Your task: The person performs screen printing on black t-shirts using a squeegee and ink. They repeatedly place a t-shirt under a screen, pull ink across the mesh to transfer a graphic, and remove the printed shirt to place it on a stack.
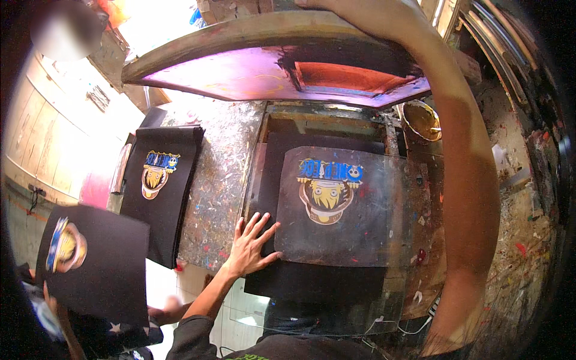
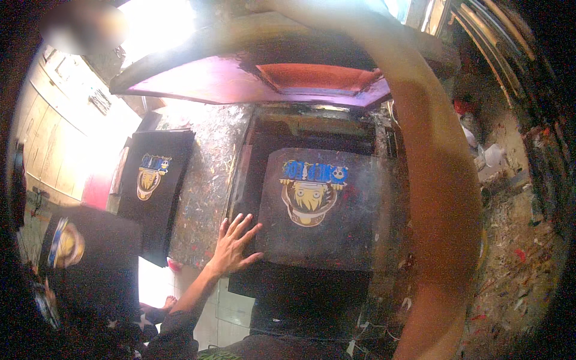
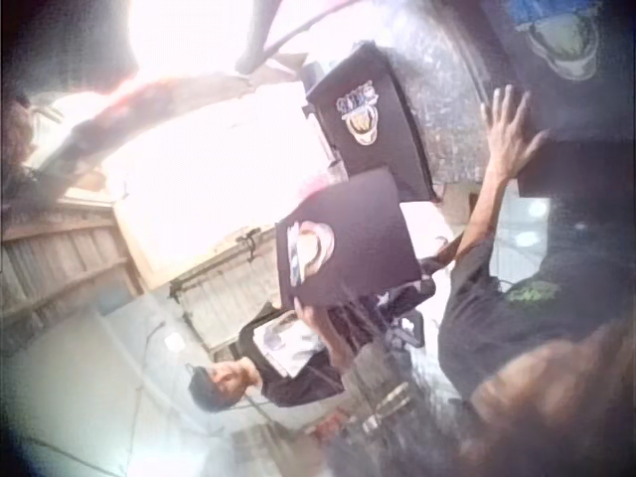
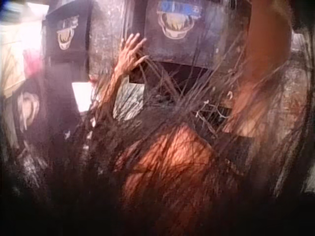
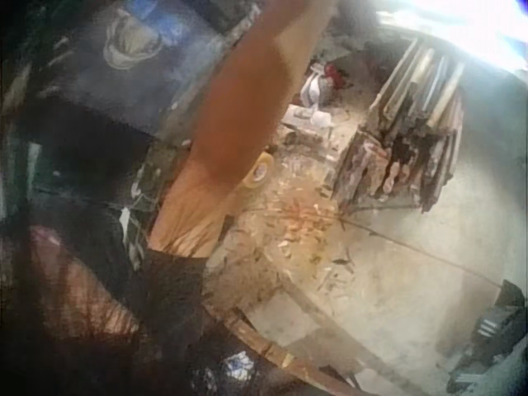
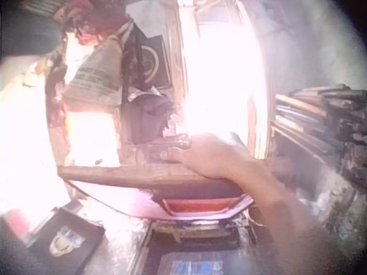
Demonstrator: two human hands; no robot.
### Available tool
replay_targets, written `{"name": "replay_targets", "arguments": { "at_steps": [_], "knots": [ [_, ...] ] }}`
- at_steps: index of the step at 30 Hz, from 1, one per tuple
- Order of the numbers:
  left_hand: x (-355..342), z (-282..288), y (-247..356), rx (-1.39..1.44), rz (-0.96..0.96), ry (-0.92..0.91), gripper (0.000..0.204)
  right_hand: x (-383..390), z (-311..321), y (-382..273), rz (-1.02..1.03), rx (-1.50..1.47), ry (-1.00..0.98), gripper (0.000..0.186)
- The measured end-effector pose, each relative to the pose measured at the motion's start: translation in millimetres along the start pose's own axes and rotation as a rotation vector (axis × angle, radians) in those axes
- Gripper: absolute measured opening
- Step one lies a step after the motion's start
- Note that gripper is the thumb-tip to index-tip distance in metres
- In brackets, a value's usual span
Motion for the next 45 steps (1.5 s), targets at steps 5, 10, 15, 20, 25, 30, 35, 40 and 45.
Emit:
{"name": "replay_targets", "arguments": {
  "at_steps": [5,10,15,20,25,30,35,40,45],
  "knots": [
    [-10.2,1.0,8.8,-0.024,0.015,-0.029,0.081,-17.1,-2.8,22.0,-0.082,0.032,-0.031,0.078],
    [-9.6,2.0,9.2,-0.051,0.041,-0.019,0.082,-20.0,-2.9,21.0,-0.047,0.030,-0.026,0.083],
    [-11.4,1.1,8.5,-0.025,0.051,0.019,0.082,-9.0,6.9,10.4,-0.080,0.012,-0.068,0.086],
    [-10.6,2.3,8.5,-0.024,0.046,0.011,0.083,-16.7,-0.2,17.3,-0.078,0.033,-0.029,0.085],
    [-9.5,1.3,9.1,-0.035,0.039,0.025,0.083,-22.7,-4.7,21.2,-0.075,0.049,-0.033,0.084],
    [-9.3,0.8,8.0,-0.017,0.046,0.011,0.082,-21.9,0.7,17.8,-0.106,0.049,-0.062,0.084],
    [-11.0,1.7,10.1,-0.029,0.051,-0.006,0.082,-23.5,-3.6,24.8,-0.074,0.026,-0.025,0.084],
    [-11.7,1.9,8.3,-0.038,0.050,-0.028,0.082,-24.4,-5.9,24.2,-0.103,0.013,-0.025,0.083],
    [-10.8,2.3,8.6,-0.014,0.026,0.011,0.080,-23.1,-3.9,23.2,-0.100,-0.022,-0.057,0.080]
  ]
}}
Point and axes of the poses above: each hand's wrist, its own x-axis away from the middle knuckle, its own z-axis out of the back of the hand, y = z × x, the point moved 1 cm from there along -x, towards the middle knuckle, and after that the axes turned 3 degrees about y, right-handed, at the moved point
